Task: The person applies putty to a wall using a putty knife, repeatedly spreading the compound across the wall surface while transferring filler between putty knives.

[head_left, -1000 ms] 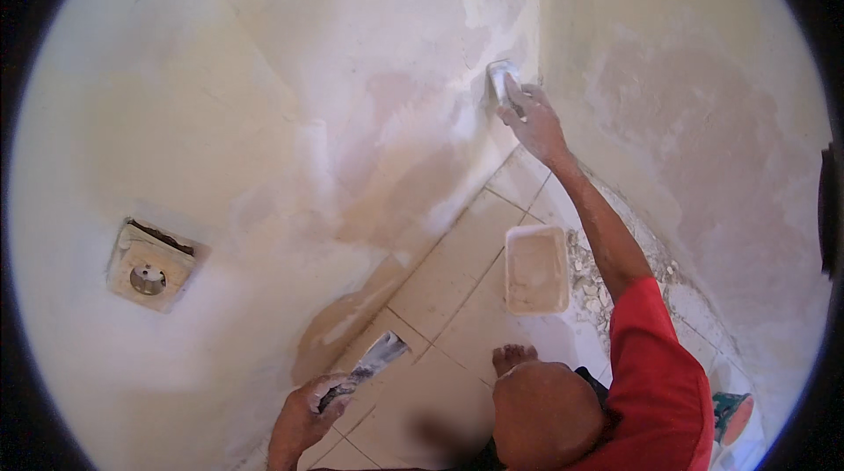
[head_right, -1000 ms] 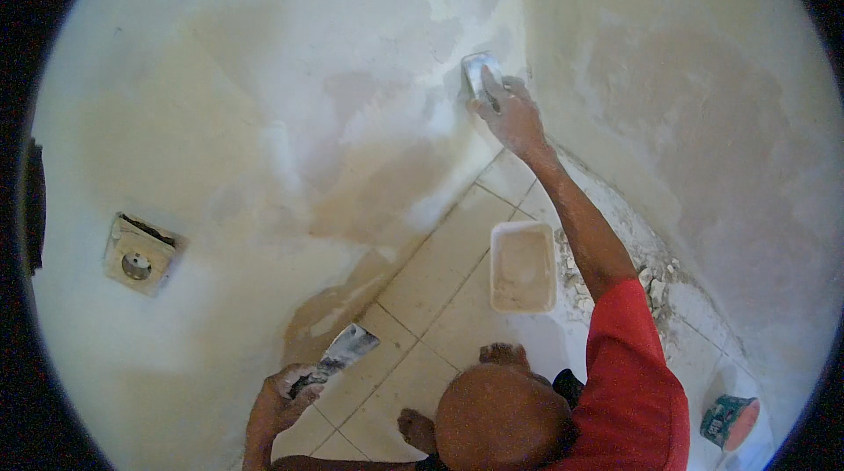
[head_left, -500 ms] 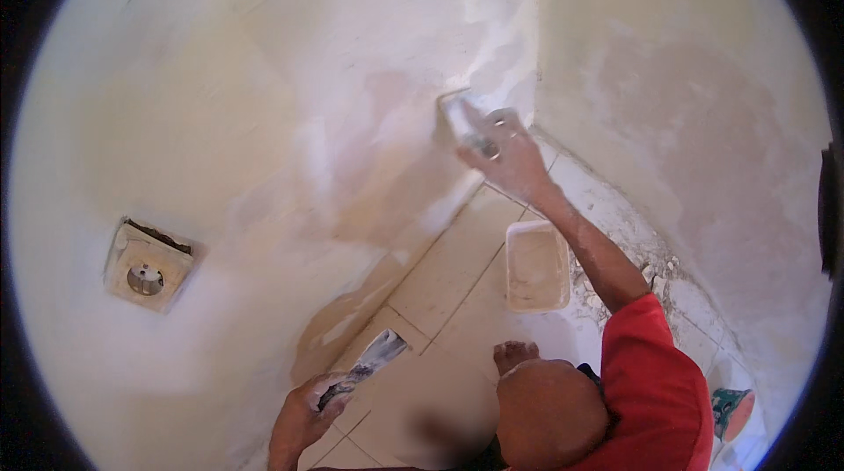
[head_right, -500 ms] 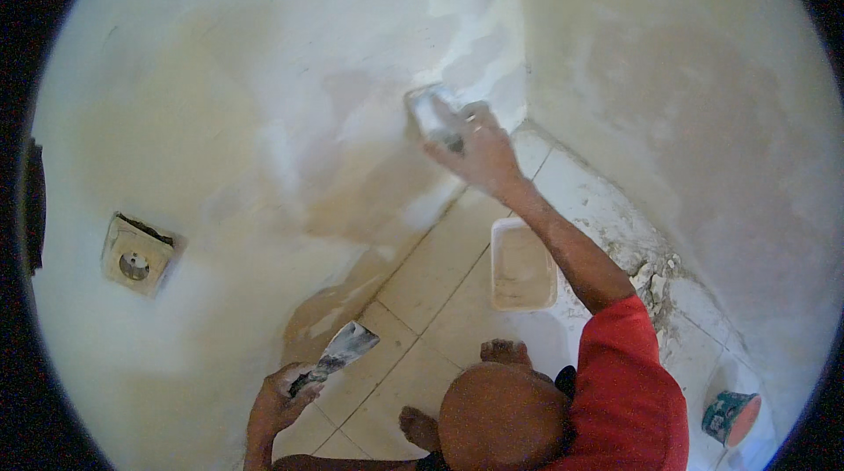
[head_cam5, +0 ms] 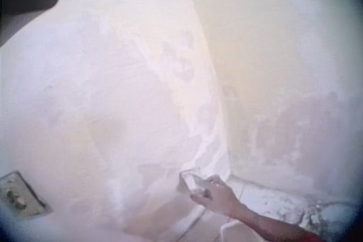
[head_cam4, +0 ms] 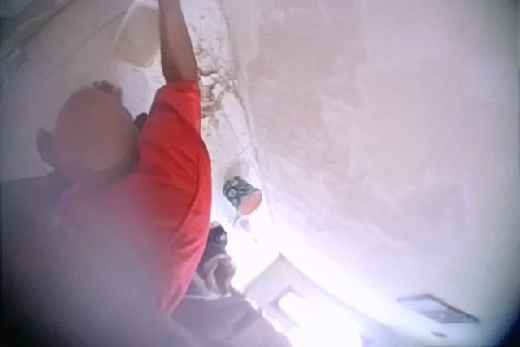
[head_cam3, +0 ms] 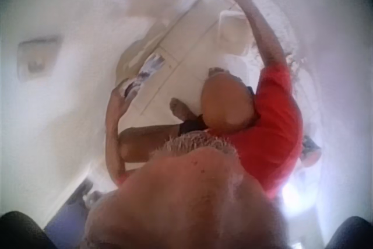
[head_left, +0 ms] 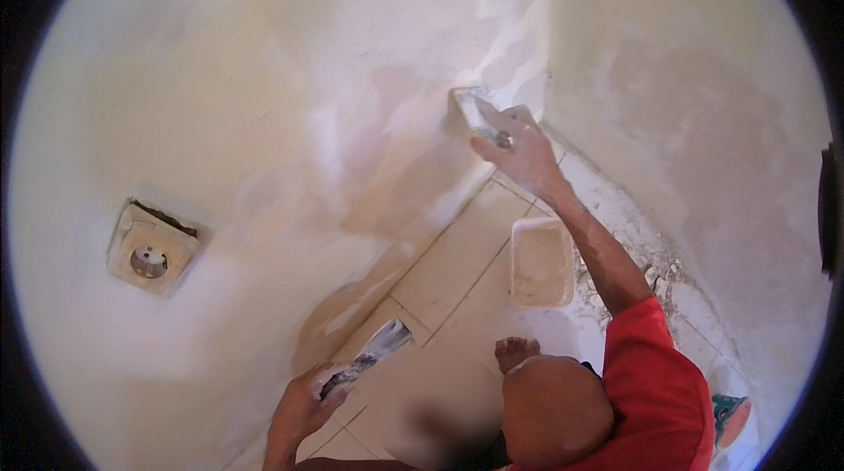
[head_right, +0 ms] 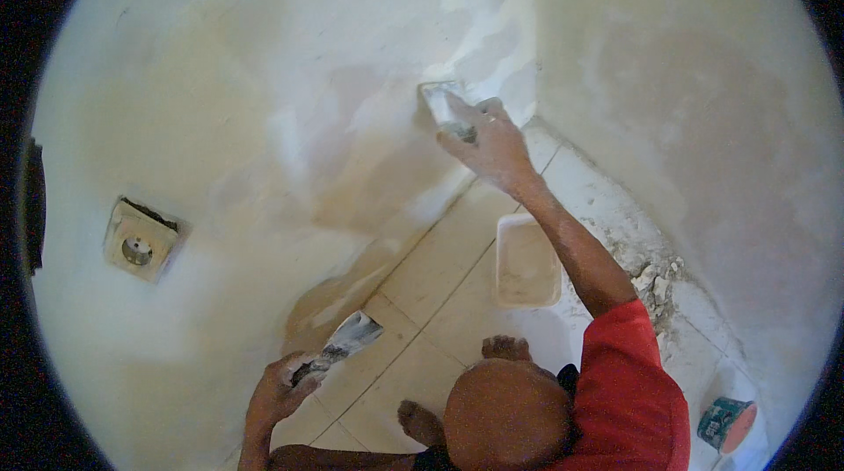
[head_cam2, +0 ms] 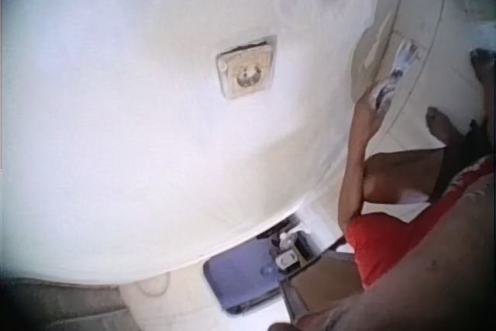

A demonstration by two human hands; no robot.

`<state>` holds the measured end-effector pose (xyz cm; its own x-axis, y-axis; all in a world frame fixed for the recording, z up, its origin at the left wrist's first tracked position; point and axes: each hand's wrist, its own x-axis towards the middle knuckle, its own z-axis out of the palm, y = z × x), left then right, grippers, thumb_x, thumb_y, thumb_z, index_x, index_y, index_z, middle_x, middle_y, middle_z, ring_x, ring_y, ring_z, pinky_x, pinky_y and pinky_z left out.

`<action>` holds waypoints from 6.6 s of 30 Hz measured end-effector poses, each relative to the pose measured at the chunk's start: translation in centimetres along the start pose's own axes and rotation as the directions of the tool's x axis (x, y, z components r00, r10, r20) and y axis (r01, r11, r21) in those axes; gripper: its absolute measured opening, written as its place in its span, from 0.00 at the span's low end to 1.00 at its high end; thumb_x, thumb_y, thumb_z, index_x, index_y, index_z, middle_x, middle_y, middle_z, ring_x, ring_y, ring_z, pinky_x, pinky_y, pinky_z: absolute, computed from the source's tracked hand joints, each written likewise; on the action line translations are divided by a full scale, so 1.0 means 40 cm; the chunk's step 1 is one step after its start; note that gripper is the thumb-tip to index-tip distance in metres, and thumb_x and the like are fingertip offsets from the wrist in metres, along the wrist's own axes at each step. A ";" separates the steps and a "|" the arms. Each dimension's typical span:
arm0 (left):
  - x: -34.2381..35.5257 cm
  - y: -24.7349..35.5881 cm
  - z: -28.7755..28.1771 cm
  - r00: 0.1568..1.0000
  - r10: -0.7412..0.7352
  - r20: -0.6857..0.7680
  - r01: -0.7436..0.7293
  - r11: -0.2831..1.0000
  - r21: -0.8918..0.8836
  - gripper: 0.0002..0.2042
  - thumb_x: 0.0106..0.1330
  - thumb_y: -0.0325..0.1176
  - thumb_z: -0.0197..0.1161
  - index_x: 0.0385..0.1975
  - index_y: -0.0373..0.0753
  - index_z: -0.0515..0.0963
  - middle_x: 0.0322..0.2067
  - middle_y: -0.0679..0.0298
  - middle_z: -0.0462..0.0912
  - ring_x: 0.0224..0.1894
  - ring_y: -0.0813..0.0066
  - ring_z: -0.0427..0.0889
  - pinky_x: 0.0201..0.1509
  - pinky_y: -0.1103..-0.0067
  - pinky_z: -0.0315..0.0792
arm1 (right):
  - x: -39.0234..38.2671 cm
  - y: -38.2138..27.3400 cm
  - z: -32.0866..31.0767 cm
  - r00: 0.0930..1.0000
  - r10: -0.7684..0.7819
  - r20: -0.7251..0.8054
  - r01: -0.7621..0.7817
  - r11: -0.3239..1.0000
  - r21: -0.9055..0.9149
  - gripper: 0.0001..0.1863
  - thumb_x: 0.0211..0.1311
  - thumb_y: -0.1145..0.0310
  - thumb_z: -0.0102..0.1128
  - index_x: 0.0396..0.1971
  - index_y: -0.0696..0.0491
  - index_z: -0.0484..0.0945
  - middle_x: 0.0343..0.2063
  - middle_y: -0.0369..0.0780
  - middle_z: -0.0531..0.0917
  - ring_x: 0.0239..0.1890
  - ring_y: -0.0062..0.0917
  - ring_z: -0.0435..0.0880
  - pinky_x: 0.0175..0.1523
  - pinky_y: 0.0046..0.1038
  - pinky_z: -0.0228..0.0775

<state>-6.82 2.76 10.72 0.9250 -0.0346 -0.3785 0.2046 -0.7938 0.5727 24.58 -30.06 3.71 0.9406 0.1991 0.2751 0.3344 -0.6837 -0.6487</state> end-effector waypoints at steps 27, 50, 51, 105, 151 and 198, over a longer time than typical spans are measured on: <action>0.001 0.025 -0.032 0.995 -0.047 0.085 0.052 0.997 -0.056 0.20 0.60 0.29 0.65 0.54 0.45 0.76 0.44 0.57 0.82 0.42 0.54 0.82 0.48 0.71 0.76 | 0.044 0.087 0.095 0.953 0.107 -0.283 -0.017 0.953 0.302 0.35 0.62 0.52 0.61 0.67 0.49 0.66 0.45 0.48 0.77 0.46 0.35 0.76 0.51 0.37 0.71; 0.002 0.010 -0.017 1.000 0.025 0.016 -0.025 0.999 -0.023 0.19 0.60 0.28 0.67 0.51 0.40 0.77 0.44 0.54 0.83 0.42 0.55 0.83 0.48 0.72 0.76 | 0.008 0.192 0.184 0.926 -0.238 -0.292 0.194 0.966 -0.173 0.33 0.61 0.60 0.64 0.68 0.42 0.66 0.56 0.50 0.70 0.55 0.42 0.72 0.59 0.37 0.69; 0.003 0.011 -0.016 1.000 0.024 0.013 -0.024 0.999 -0.021 0.19 0.60 0.28 0.67 0.51 0.40 0.77 0.44 0.54 0.83 0.42 0.55 0.83 0.48 0.72 0.76 | -0.006 0.188 0.169 0.957 -0.140 -0.253 0.122 0.989 -0.086 0.34 0.63 0.58 0.62 0.68 0.45 0.64 0.54 0.50 0.72 0.53 0.40 0.74 0.57 0.36 0.70; 0.003 0.010 0.017 0.994 -0.036 -0.100 0.013 0.975 -0.221 0.15 0.64 0.27 0.63 0.50 0.32 0.76 0.38 0.59 0.83 0.40 0.72 0.81 0.48 0.76 0.74 | -0.112 -0.019 0.106 1.000 -0.023 -0.011 0.025 0.960 0.279 0.33 0.59 0.54 0.66 0.64 0.48 0.71 0.50 0.43 0.77 0.50 0.28 0.74 0.53 0.28 0.67; 0.015 0.035 -0.007 0.986 0.020 -0.167 -0.101 0.862 -0.496 0.17 0.71 0.38 0.58 0.51 0.32 0.75 0.31 0.67 0.78 0.27 0.83 0.74 0.31 0.83 0.70 | -0.242 -0.220 -0.091 0.619 -0.737 0.272 0.766 0.643 0.000 0.32 0.38 0.72 0.71 0.52 0.41 0.81 0.61 0.45 0.70 0.61 0.43 0.70 0.62 0.46 0.65; 0.012 0.017 0.000 0.984 -0.115 -0.139 0.070 0.954 -0.293 0.12 0.66 0.23 0.59 0.48 0.32 0.76 0.35 0.65 0.83 0.29 0.81 0.79 0.33 0.83 0.73 | -0.054 0.019 0.263 0.972 0.184 -0.144 -0.114 0.912 0.395 0.37 0.67 0.47 0.54 0.67 0.56 0.62 0.47 0.56 0.73 0.52 0.41 0.74 0.60 0.37 0.66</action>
<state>-6.24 2.19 10.93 0.9307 0.1417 -0.3373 0.3539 -0.5819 0.7322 23.42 -23.64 -4.84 0.9675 -0.0332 0.2507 0.2213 -0.3683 -0.9030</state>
